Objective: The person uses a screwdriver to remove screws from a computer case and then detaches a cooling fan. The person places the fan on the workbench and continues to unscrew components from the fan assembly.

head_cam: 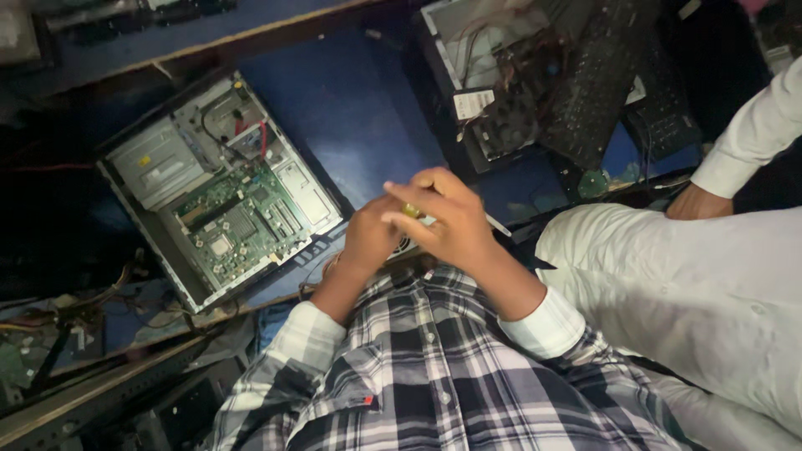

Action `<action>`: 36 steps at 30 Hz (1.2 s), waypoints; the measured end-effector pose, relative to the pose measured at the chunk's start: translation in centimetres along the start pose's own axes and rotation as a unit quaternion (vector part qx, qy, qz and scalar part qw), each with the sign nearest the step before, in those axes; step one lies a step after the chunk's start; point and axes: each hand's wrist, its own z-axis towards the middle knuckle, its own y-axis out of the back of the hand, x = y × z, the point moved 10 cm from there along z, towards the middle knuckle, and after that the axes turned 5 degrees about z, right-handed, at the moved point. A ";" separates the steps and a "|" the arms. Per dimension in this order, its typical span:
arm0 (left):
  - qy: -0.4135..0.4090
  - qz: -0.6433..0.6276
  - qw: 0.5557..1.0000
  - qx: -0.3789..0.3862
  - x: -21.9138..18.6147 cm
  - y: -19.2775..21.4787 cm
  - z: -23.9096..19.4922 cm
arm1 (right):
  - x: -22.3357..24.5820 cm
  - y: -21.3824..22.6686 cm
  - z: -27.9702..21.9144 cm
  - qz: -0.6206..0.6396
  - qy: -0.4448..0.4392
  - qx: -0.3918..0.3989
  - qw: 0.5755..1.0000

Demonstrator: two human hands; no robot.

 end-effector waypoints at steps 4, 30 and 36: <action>0.021 0.002 1.000 0.021 -0.2 -0.1 -0.2 | 0.7 0.3 0.2 0.028 -0.002 0.020 0.999; -0.005 -0.011 1.000 0.006 -0.5 0.4 -0.9 | 1.3 0.6 0.4 0.074 0.037 0.093 0.992; 0.000 0.009 1.000 0.006 -1.3 1.3 -0.7 | -10.2 -1.4 -2.9 0.082 -0.149 0.047 0.984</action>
